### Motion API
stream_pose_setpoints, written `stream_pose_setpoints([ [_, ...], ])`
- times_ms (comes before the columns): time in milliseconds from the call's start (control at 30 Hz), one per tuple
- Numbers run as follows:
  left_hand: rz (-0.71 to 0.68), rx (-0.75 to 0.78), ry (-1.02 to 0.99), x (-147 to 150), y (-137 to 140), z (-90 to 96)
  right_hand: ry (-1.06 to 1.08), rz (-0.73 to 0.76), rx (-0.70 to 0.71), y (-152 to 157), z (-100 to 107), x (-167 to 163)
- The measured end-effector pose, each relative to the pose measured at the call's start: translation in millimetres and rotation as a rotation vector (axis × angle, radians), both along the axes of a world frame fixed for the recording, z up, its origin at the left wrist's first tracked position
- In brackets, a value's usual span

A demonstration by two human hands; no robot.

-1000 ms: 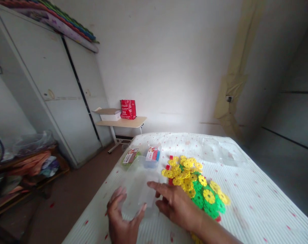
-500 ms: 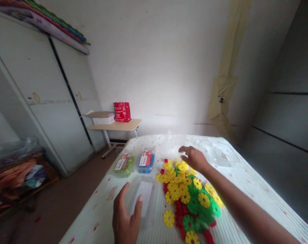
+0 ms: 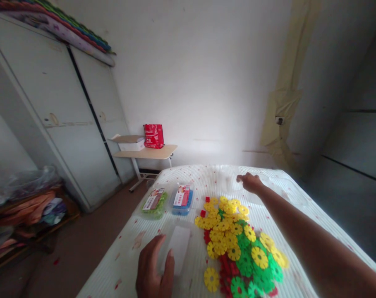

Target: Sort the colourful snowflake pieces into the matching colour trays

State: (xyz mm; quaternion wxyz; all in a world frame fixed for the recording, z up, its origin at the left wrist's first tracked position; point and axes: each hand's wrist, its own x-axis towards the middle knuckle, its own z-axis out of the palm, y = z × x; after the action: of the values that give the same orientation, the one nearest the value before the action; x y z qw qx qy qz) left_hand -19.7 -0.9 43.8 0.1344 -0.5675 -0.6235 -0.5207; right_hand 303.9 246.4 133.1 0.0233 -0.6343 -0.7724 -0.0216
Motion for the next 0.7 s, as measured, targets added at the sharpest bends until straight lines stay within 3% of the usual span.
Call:
stream_pose_setpoints([
  [167,-0.109,0.017,0.061,13,0,10.7,-0.003,0.011,0.021,-1,4,3],
  [300,-0.278,-0.126,0.113,38,16,32.1,0.05,0.073,0.087,-18,12,-11],
  [400,-0.403,-0.254,0.124,64,51,51.6,0.105,0.181,0.053,-42,5,-28],
  [500,-0.405,-0.435,0.154,91,98,61.9,0.132,0.248,-0.025,-65,-14,-43],
  [567,-0.318,-0.649,0.23,104,126,59.8,0.144,0.256,-0.052,-74,-29,-49],
  [700,-0.248,-0.778,0.25,117,159,40.6,0.163,0.233,-0.099,-77,-50,-54],
])
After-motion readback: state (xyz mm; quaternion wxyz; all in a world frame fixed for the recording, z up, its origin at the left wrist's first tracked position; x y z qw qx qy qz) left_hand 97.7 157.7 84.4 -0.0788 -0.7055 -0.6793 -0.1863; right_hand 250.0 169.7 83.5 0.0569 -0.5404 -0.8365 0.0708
